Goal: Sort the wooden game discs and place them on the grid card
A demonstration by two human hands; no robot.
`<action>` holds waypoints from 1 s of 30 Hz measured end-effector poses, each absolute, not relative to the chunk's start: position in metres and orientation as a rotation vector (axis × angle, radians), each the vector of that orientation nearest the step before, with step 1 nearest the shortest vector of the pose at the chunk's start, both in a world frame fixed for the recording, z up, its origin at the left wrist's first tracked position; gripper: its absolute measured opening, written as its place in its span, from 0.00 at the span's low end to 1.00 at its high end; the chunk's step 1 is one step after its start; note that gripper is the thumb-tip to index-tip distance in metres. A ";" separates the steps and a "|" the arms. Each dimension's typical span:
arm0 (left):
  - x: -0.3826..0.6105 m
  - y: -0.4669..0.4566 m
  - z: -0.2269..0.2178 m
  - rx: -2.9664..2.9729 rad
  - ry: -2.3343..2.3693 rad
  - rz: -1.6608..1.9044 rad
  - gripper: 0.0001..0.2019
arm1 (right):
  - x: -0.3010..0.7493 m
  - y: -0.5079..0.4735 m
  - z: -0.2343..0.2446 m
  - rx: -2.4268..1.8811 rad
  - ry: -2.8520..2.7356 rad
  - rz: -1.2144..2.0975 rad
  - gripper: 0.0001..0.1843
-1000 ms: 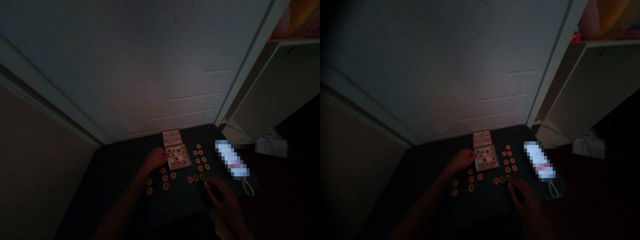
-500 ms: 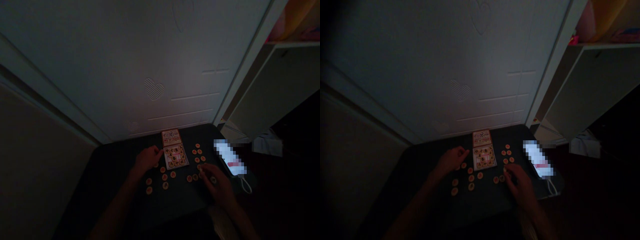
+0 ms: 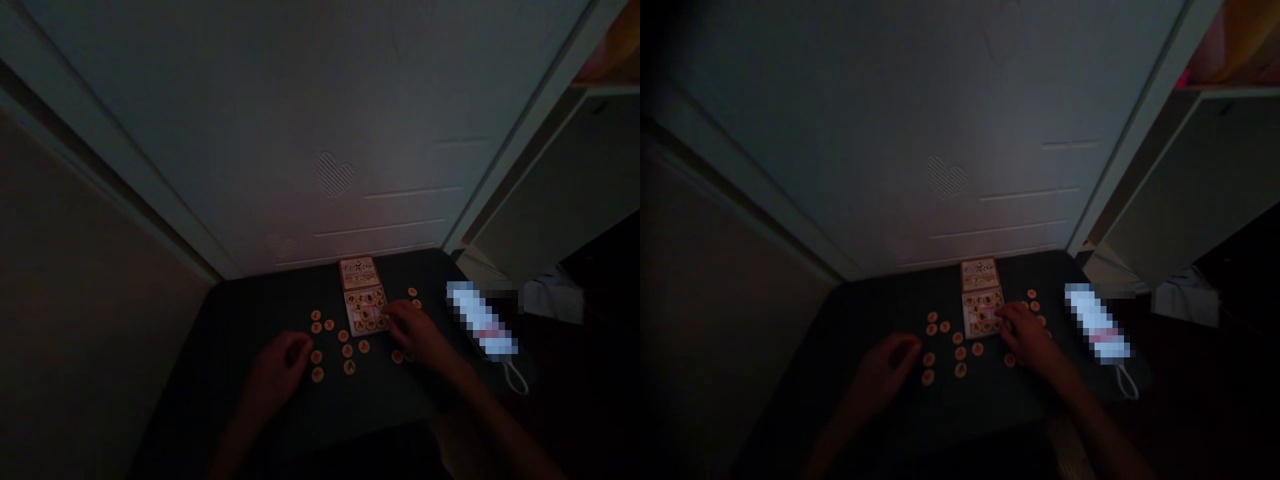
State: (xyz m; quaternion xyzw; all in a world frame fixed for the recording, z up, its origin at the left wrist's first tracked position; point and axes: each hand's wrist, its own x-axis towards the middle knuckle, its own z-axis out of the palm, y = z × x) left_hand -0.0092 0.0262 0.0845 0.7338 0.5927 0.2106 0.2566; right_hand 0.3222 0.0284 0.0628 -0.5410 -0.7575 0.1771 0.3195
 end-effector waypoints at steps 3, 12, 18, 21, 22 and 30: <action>0.024 0.035 0.093 2.220 1.315 0.569 0.11 | 0.319 0.031 0.061 -1.417 -2.005 0.489 0.14; 0.089 0.076 0.089 2.634 1.029 0.324 0.20 | 0.336 0.019 0.062 -1.419 -1.902 0.496 0.12; 0.088 0.074 0.077 2.672 1.067 0.253 0.11 | 0.342 0.015 0.067 -1.440 -1.857 0.548 0.11; 0.088 0.076 0.079 2.694 1.061 0.226 0.09 | 0.341 0.017 0.066 -1.419 -1.843 0.549 0.10; 0.089 0.077 0.081 2.705 1.059 0.225 0.11 | 0.340 0.018 0.066 -1.413 -1.842 0.554 0.10; 0.108 0.093 0.086 2.834 1.036 0.222 0.18 | 0.340 0.017 0.059 -1.365 -1.826 0.546 0.12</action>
